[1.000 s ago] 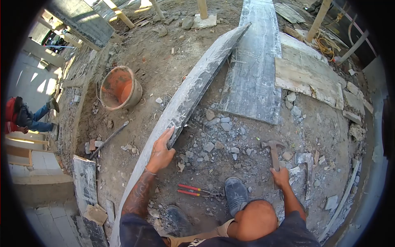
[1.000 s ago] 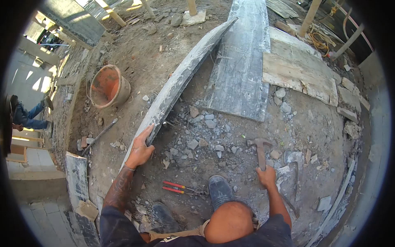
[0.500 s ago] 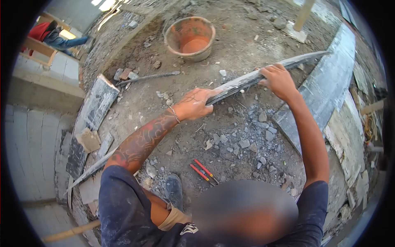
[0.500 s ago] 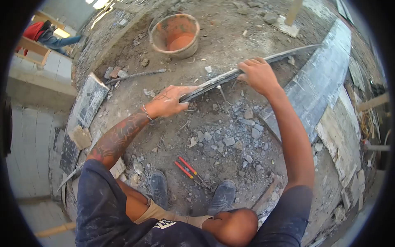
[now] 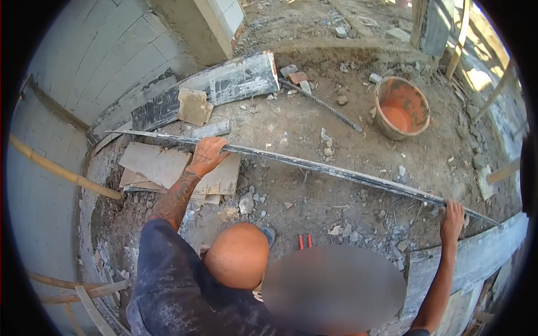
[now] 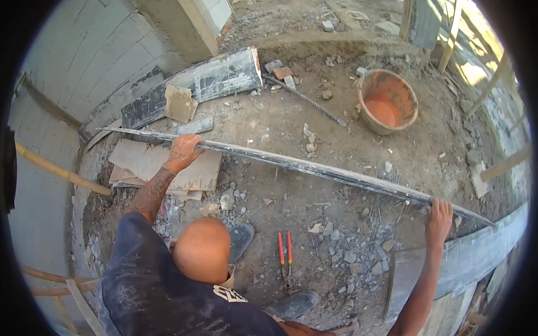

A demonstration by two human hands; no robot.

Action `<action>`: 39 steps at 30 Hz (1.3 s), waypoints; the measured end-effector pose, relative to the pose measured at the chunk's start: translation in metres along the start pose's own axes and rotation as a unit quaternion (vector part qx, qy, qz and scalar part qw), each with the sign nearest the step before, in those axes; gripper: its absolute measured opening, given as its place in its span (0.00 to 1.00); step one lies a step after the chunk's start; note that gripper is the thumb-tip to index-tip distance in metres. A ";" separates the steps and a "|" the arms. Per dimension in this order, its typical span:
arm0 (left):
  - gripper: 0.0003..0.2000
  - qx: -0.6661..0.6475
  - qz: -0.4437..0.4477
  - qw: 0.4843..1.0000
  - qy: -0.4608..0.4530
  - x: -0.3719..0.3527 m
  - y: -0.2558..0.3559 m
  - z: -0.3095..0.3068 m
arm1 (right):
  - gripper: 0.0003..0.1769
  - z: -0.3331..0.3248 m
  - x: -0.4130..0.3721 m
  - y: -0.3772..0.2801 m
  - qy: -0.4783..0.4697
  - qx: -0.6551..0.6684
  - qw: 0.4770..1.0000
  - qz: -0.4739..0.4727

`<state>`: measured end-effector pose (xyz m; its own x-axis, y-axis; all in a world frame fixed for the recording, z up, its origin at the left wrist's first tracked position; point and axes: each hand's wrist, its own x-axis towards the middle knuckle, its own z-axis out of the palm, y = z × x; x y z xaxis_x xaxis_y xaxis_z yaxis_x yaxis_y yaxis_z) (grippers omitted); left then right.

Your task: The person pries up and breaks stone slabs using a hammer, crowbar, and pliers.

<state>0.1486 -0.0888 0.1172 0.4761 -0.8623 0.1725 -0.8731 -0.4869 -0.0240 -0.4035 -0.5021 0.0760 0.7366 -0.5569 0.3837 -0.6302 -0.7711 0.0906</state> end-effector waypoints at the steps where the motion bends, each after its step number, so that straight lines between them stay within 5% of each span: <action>1: 0.20 -0.017 0.019 1.000 0.008 0.005 0.000 -0.002 | 0.14 -0.006 0.006 0.000 -0.003 -0.010 1.000 0.009; 5: 0.20 0.013 0.051 0.999 -0.002 0.018 -0.005 -0.060 | 0.13 -0.045 0.017 0.021 0.083 -0.032 0.996 0.001; 10: 0.21 0.023 0.124 0.988 0.094 -0.017 0.012 -0.129 | 0.18 -0.155 -0.014 0.076 0.098 0.011 0.994 0.049; 16: 0.20 -0.012 0.154 0.987 0.044 -0.048 0.060 -0.171 | 0.20 -0.199 -0.102 0.171 -0.029 -0.031 0.995 0.092; 17: 0.20 -0.028 0.177 0.983 0.042 -0.049 0.067 -0.168 | 0.21 -0.250 -0.079 0.062 -0.025 0.029 0.999 0.038; 20: 0.21 -0.047 0.193 0.980 0.009 -0.052 0.086 -0.169 | 0.21 -0.220 -0.116 0.093 -0.015 0.010 1.000 -0.024; 22: 0.22 -0.098 0.207 0.973 -0.017 -0.047 0.094 -0.152 | 0.20 -0.181 -0.169 0.156 -0.158 0.113 0.969 0.150; 26: 0.22 -0.096 0.219 0.971 -0.003 -0.036 0.098 -0.102 | 0.17 -0.168 -0.166 0.109 -0.185 0.088 0.964 0.169; 28: 0.22 -0.152 0.140 0.969 -0.136 -0.019 0.104 -0.093 | 0.18 -0.156 -0.146 0.108 -0.197 0.117 0.958 0.174; 30: 0.24 -0.151 0.118 0.966 -0.172 0.003 0.102 -0.074 | 0.19 -0.140 -0.118 0.106 -0.224 0.153 0.946 0.176; 34: 0.26 -0.161 0.087 0.961 -0.207 0.038 0.114 -0.029 | 0.18 -0.106 -0.100 0.054 -0.093 0.016 0.983 0.161; 36: 0.26 -0.156 0.109 0.963 -0.192 0.057 0.108 0.018 | 0.15 -0.100 -0.108 0.015 0.043 0.085 0.973 0.209; 39: 0.27 -0.155 0.132 0.947 -0.250 0.087 0.114 0.070 | 0.13 -0.106 -0.174 -0.063 0.050 0.115 0.957 0.261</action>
<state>0.0981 -0.2294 0.0605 0.1593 -0.9440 -0.2891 -0.9207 -0.2477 0.3017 -0.5181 -0.3242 0.1012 0.3025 -0.8612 0.4085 -0.8270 -0.4502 -0.3368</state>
